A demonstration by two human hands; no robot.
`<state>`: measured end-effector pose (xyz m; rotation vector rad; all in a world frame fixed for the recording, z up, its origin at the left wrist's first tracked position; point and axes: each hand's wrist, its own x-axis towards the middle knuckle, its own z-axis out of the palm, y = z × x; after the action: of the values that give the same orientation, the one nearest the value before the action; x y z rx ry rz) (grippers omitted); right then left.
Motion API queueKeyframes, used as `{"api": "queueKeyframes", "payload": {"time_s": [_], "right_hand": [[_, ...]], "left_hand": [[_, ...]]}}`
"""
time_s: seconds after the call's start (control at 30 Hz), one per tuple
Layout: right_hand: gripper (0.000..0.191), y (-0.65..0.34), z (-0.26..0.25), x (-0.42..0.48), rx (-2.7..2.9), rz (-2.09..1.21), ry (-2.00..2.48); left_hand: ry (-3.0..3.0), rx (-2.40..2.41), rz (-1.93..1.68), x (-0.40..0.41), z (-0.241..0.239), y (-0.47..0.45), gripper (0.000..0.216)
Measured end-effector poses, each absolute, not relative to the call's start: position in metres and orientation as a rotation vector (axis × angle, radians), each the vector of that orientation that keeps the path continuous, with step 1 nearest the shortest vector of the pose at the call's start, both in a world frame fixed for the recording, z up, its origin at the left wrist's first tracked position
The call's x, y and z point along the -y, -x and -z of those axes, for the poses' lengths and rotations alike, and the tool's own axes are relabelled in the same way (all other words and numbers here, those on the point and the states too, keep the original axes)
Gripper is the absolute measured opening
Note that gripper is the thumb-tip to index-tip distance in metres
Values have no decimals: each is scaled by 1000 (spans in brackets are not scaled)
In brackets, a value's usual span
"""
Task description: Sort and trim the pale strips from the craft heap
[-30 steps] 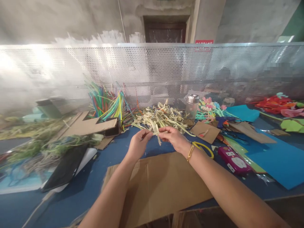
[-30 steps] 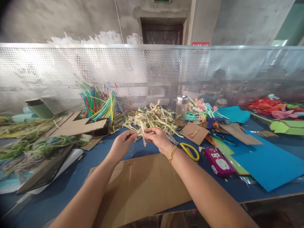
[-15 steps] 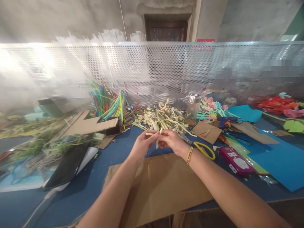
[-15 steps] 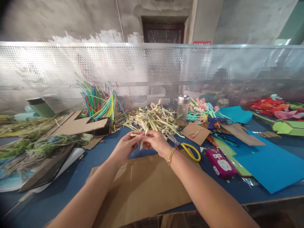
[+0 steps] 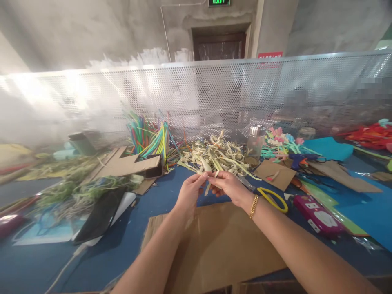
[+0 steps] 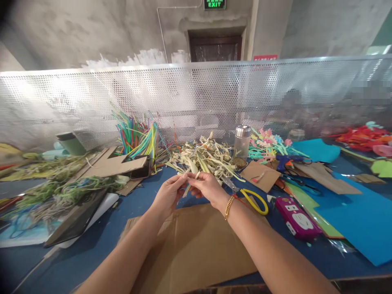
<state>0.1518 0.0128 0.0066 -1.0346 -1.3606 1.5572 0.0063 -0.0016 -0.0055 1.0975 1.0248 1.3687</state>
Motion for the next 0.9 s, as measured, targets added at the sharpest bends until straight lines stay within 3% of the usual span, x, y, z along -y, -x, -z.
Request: {"api": "queueKeyframes", "payload": {"time_s": [0.37, 0.73, 0.9], "right_hand": [[19, -136, -4, 0, 1383, -1552, 997], [41, -147, 0, -17, 1066, -1502, 817], [41, -140, 4, -16, 1052, -1384, 759]], "left_hand": [[-1068, -1096, -1653, 2, 7, -3, 32], [-963, -1040, -1510, 1, 4, -8, 48], [-1014, -934, -1401, 6, 2, -18, 54]]}}
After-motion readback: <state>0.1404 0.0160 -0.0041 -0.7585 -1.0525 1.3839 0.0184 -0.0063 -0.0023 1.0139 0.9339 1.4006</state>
